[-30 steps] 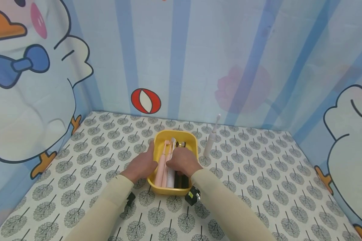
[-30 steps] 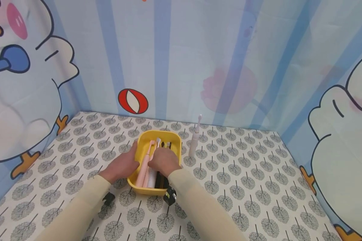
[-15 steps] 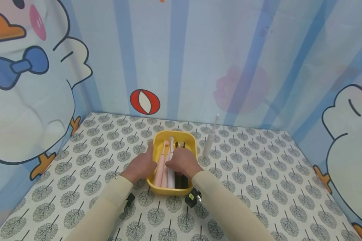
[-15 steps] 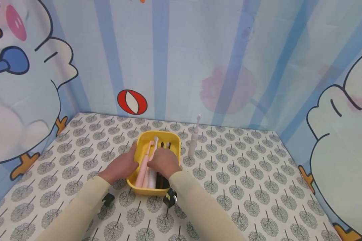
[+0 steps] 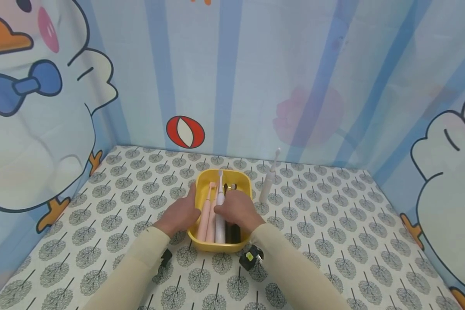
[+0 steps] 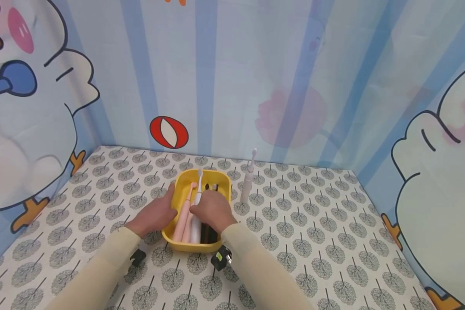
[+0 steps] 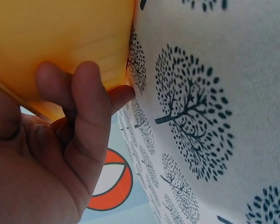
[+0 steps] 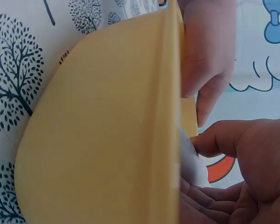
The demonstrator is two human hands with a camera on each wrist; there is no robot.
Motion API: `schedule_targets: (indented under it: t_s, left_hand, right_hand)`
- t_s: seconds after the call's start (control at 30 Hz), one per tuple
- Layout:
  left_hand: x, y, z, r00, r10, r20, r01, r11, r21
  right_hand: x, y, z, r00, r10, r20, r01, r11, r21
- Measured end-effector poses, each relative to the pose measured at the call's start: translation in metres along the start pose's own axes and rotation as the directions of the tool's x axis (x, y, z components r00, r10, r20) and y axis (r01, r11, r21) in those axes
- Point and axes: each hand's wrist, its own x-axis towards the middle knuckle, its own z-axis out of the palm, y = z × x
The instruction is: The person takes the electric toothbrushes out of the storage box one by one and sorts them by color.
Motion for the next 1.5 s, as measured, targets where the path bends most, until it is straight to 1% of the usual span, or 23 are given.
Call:
schedule_targets:
  t_s: [0.1, 0.2, 0.3, 0.43, 0.57, 0.7, 0.83, 0.93, 1.03, 1.2, 1.4, 1.5]
  left_hand:
    - [0.000, 0.000, 0.000, 1.000, -0.004, 0.004, 0.004, 1.000, -0.006]
    - [-0.001, 0.000, 0.000, 1.000, -0.010, 0.006, 0.010, 1.000, -0.002]
    - [0.001, 0.000, 0.001, 1.000, -0.012, -0.001, 0.012, 1.000, 0.006]
    - [0.004, 0.000, 0.002, 1.000, -0.008, -0.019, 0.009, 1.000, 0.018]
    - [0.005, 0.000, 0.003, 1.000, -0.011, -0.019, 0.012, 1.000, 0.021]
    - [0.004, -0.001, 0.004, 1.000, -0.020, -0.011, 0.020, 1.000, 0.008]
    - [0.002, -0.001, 0.005, 1.000, -0.022, -0.007, 0.022, 1.000, -0.006]
    - [0.002, -0.001, 0.005, 1.000, -0.013, -0.009, 0.013, 1.000, -0.015]
    - [0.003, -0.002, 0.006, 1.000, -0.010, -0.015, 0.010, 1.000, -0.016]
    - [0.004, -0.002, 0.007, 1.000, -0.010, -0.023, 0.010, 1.000, -0.005]
    - [0.004, -0.001, 0.005, 1.000, -0.007, -0.025, 0.007, 1.000, 0.002]
    - [0.003, 0.000, 0.004, 1.000, -0.016, -0.023, 0.016, 1.000, 0.007]
  right_hand:
    - [-0.002, 0.001, -0.002, 1.000, -0.007, -0.012, 0.007, 1.000, 0.020]
    - [-0.002, 0.003, -0.004, 1.000, 0.003, -0.017, -0.002, 0.998, 0.060]
    - [-0.003, 0.004, -0.006, 1.000, 0.020, -0.023, -0.018, 0.996, 0.085]
    - [-0.003, 0.006, -0.009, 0.998, 0.027, -0.057, -0.022, 0.995, 0.098]
    - [-0.004, 0.008, -0.010, 0.995, 0.010, -0.099, 0.002, 0.993, 0.119]
    - [-0.006, 0.009, -0.010, 0.992, -0.019, -0.125, 0.039, 0.987, 0.157]
    - [-0.008, 0.011, -0.008, 0.986, -0.041, -0.160, 0.069, 0.982, 0.173]
    - [-0.010, 0.013, -0.006, 0.977, -0.056, -0.205, 0.092, 0.981, 0.169]
    - [-0.011, 0.015, -0.005, 0.963, -0.083, -0.256, 0.127, 0.979, 0.161]
    - [-0.013, 0.016, -0.007, 0.939, -0.128, -0.320, 0.193, 0.965, 0.180]
    - [-0.016, 0.020, -0.011, 0.909, -0.161, -0.384, 0.246, 0.951, 0.185]
    - [-0.017, 0.023, -0.011, 0.901, -0.164, -0.403, 0.264, 0.942, 0.206]
